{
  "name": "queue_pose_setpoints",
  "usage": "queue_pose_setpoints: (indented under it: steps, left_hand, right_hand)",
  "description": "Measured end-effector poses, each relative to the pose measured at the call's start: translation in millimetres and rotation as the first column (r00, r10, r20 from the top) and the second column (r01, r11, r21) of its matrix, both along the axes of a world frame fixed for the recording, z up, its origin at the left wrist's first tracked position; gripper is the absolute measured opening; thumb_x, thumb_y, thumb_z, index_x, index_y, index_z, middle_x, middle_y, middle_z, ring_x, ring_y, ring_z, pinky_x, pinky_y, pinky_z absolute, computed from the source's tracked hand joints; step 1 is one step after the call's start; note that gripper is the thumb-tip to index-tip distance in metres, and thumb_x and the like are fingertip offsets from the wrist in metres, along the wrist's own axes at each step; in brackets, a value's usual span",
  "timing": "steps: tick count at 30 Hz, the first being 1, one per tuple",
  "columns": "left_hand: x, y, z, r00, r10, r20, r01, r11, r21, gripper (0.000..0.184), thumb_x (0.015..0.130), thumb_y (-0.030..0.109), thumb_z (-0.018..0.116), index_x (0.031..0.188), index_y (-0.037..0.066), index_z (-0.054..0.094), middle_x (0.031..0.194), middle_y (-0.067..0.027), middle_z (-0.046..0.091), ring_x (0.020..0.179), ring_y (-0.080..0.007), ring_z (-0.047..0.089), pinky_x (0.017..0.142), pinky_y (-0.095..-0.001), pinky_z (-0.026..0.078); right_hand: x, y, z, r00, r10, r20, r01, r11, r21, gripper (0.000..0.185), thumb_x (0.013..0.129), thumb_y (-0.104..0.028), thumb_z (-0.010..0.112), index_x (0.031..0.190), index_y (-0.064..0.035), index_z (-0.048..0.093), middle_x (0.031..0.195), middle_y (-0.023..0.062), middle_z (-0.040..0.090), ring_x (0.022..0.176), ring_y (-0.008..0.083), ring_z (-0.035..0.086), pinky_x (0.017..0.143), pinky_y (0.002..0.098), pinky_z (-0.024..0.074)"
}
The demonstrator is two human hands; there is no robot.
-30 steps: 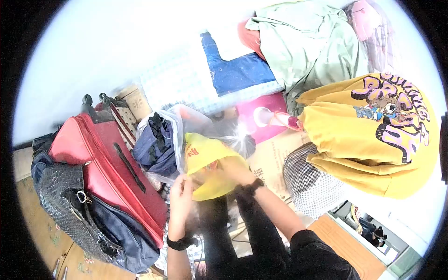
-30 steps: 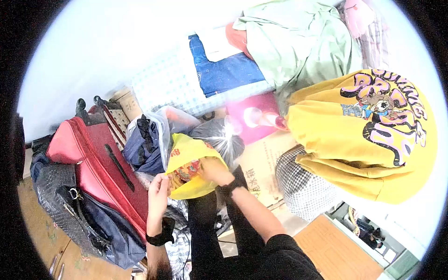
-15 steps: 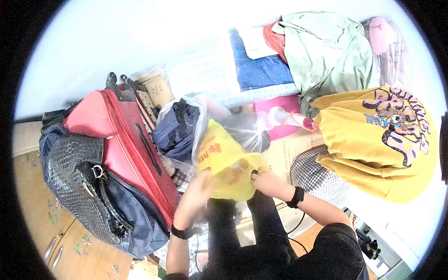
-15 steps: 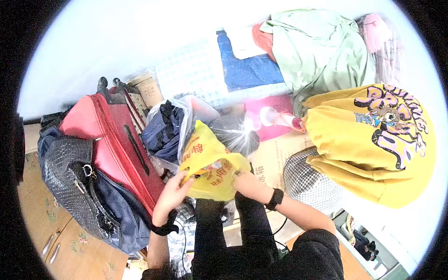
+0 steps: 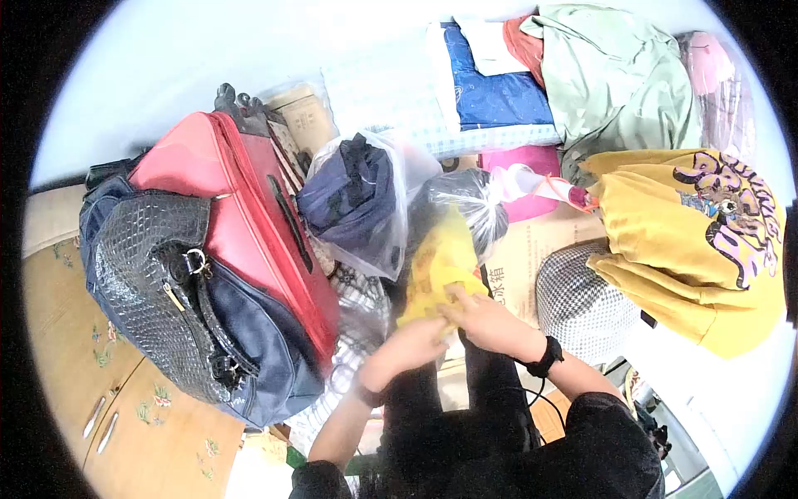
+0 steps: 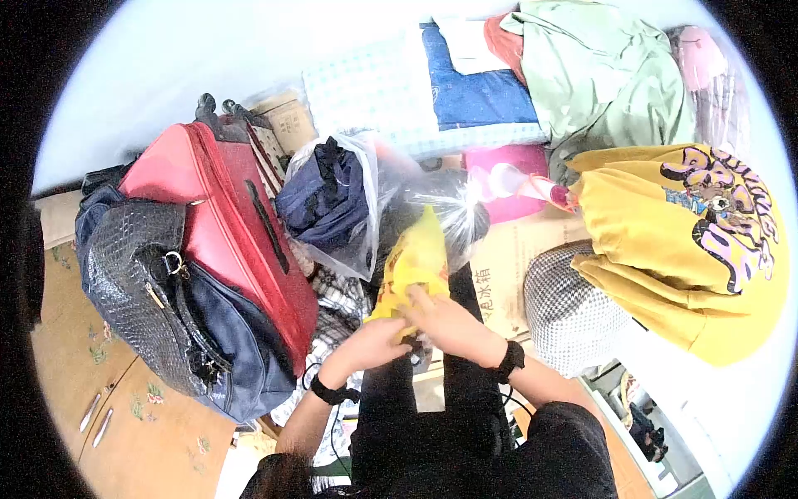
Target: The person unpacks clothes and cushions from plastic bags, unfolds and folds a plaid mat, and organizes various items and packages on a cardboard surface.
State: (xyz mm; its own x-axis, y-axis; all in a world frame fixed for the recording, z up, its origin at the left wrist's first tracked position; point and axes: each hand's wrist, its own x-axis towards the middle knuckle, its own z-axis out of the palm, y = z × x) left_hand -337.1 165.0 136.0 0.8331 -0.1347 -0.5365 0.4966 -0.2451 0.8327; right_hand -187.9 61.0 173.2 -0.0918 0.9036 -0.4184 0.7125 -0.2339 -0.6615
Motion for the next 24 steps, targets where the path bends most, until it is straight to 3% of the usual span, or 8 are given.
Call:
queue_pose_setpoints:
  steps: [2,5,9,12,16,20,22,24]
  left_hand:
    - [7.0,-7.3,5.5,0.998,0.059,0.03,-0.058,0.998,-0.014,0.032,0.074,0.022,0.063,0.095,0.0,0.052,0.084,-0.0223,0.057,0.08,-0.0372,0.056,0.07,-0.0394,0.045]
    - [16.1,-2.5,15.2,0.959,0.282,-0.007,-0.281,0.952,-0.126,0.023,0.08,0.02,0.056,0.093,0.001,0.056,0.085,-0.0214,0.059,0.078,-0.0361,0.057,0.069,-0.0387,0.045]
    - [10.5,10.9,-19.5,0.885,0.456,0.093,-0.464,0.88,0.098,0.021,0.078,0.012,0.056,0.094,0.0,0.056,0.088,-0.0202,0.06,0.086,-0.035,0.057,0.074,-0.0381,0.045]
    - [-13.6,20.7,-75.9,0.803,0.581,0.134,-0.586,0.726,0.361,0.024,0.074,0.007,0.054,0.097,0.0,0.054,0.088,-0.0221,0.059,0.085,-0.0379,0.056,0.073,-0.0414,0.045]
    - [-42.5,28.8,-88.7,0.861,0.506,-0.049,-0.421,0.763,0.491,0.026,0.073,0.008,0.053,0.099,0.002,0.053,0.084,-0.0229,0.058,0.081,-0.0392,0.056,0.07,-0.0445,0.045]
    - [-71.8,9.3,-70.9,0.89,0.449,-0.083,-0.394,0.848,0.354,0.027,0.073,0.008,0.052,0.1,0.005,0.053,0.079,-0.024,0.058,0.077,-0.0399,0.056,0.068,-0.0462,0.045]
    - [-88.3,7.5,-57.9,0.884,0.446,-0.138,-0.385,0.864,0.326,0.028,0.073,0.008,0.052,0.101,0.005,0.052,0.079,-0.0249,0.058,0.074,-0.0401,0.057,0.067,-0.0464,0.046]
    - [-101.9,7.5,-52.2,0.884,0.43,-0.185,-0.356,0.874,0.329,0.028,0.074,0.01,0.052,0.102,0.005,0.052,0.078,-0.0247,0.058,0.073,-0.0399,0.057,0.067,-0.0466,0.046]
  right_hand:
    - [-1.8,-10.0,-12.6,0.998,-0.04,0.042,0.043,0.997,-0.071,0.031,0.068,-0.005,0.054,0.098,-0.0025,0.055,0.107,0.0189,0.046,0.088,0.0329,0.054,0.076,0.0374,0.0438]
    - [-2.6,-11.7,-23.2,0.981,-0.165,0.104,0.156,0.984,0.088,0.016,0.069,-0.01,0.056,0.082,-0.003,0.059,0.123,0.0197,0.04,0.107,0.0324,0.045,0.09,0.0394,0.0355]
    - [-3.4,11.4,-44.2,0.947,-0.297,0.126,0.256,0.93,0.266,0.013,0.068,-0.013,0.059,0.078,-0.0042,0.06,0.129,0.015,0.038,0.113,0.0303,0.037,0.094,0.0414,0.0291]
    - [-8.0,44.1,-89.2,0.968,-0.231,-0.096,0.25,0.91,0.33,0.028,0.066,-0.011,0.059,0.093,-0.0049,0.06,0.126,0.0143,0.041,0.113,0.0319,0.038,0.097,0.0425,0.0266]
    - [-0.4,96.7,-149.5,0.999,-0.007,0.032,-0.004,0.943,0.332,0.037,0.065,-0.009,0.057,0.102,-0.0053,0.057,0.119,0.0151,0.046,0.117,0.0278,0.038,0.102,0.0421,0.0227]
    - [-37.0,68.8,-240.3,0.908,0.308,0.283,-0.361,0.918,0.162,0.029,0.075,-0.012,0.05,0.103,-0.0109,0.056,0.111,0.0099,0.053,0.116,0.022,0.04,0.105,0.0371,0.0195]
    - [-53.8,27.1,-326.5,0.745,0.278,0.606,-0.487,0.848,0.209,0.028,0.076,-0.016,0.049,0.102,-0.0057,0.053,0.103,0.0127,0.053,0.105,0.0267,0.046,0.092,0.0372,0.0348]
    - [-41.8,93.4,-225.3,0.816,0.561,0.139,-0.447,0.765,-0.463,0.028,0.078,-0.017,0.046,0.103,-0.0075,0.053,0.097,0.0123,0.055,0.093,0.0242,0.054,0.085,0.0375,0.0387]
